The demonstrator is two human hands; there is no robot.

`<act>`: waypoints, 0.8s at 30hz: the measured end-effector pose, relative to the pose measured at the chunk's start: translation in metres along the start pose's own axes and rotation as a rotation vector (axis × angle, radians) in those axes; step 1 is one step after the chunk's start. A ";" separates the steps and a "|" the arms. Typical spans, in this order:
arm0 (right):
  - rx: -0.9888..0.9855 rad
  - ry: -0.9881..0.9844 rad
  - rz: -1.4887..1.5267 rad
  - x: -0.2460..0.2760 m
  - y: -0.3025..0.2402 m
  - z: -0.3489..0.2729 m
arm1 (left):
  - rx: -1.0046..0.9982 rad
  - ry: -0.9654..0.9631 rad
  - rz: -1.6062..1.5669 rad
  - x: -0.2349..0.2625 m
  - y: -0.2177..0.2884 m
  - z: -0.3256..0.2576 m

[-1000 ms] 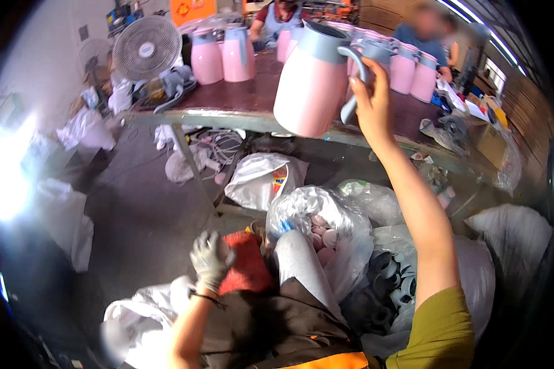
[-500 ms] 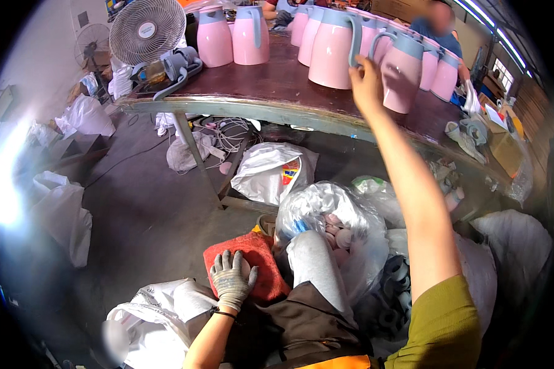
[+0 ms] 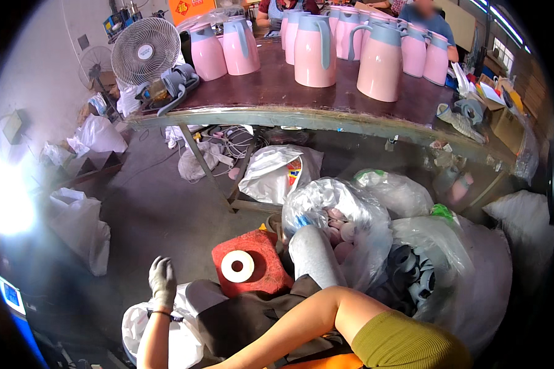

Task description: The person assembles plastic kettles by placing a top lid component onto a pink kettle body, securing a circular seal, and then placing the assembled units into a white bag.

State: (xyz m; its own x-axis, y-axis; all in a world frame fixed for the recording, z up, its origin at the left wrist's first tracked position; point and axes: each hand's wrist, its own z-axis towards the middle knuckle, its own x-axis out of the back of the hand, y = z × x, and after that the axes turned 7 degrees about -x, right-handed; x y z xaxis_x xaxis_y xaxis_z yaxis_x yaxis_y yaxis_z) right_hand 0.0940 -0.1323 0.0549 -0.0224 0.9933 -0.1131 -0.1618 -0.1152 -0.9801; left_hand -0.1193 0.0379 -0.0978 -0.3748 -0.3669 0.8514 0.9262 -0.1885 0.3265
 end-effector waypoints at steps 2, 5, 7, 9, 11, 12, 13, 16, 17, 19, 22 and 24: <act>0.041 -0.069 0.027 -0.012 -0.013 0.001 | 0.062 0.040 0.039 0.016 -0.019 -0.030; 0.109 -0.147 0.065 -0.028 -0.025 0.003 | 0.152 0.079 -0.101 0.012 -0.039 -0.088; 0.161 -0.187 0.041 -0.034 -0.035 0.004 | 0.314 0.129 -0.236 0.002 -0.047 -0.118; 0.219 -0.213 0.009 -0.036 -0.043 0.004 | 0.496 0.155 -0.205 -0.011 -0.051 -0.146; 0.278 -0.196 -0.048 -0.033 -0.055 -0.001 | 0.571 0.212 -0.179 -0.026 -0.059 -0.173; 0.308 -0.176 -0.083 -0.030 -0.060 -0.004 | 0.630 0.256 -0.161 -0.028 -0.064 -0.196; 0.339 -0.132 -0.126 -0.023 -0.065 -0.009 | 0.628 0.298 -0.209 -0.025 -0.075 -0.217; 0.239 0.183 -0.173 0.022 -0.047 -0.042 | 0.535 0.310 -0.123 -0.002 -0.048 -0.262; 0.110 0.256 -0.109 0.046 -0.032 -0.059 | 0.560 0.201 -0.177 0.018 -0.065 -0.295; -0.198 0.710 0.037 0.071 0.011 -0.118 | 0.300 0.118 0.354 0.053 -0.033 -0.307; -0.338 1.124 0.057 0.082 0.055 -0.214 | 0.580 0.052 0.523 0.094 -0.060 -0.353; -0.441 1.256 0.077 0.081 0.083 -0.231 | 1.103 0.076 0.566 0.135 -0.086 -0.438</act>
State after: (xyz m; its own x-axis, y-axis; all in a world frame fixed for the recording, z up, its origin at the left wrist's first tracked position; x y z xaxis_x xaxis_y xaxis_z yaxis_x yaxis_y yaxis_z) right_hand 0.3068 -0.0609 -0.0729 0.9400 0.3412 -0.0093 0.1351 -0.3968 -0.9079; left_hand -0.2674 -0.3946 -0.1910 0.1211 -0.2055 0.9711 0.4841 0.8664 0.1230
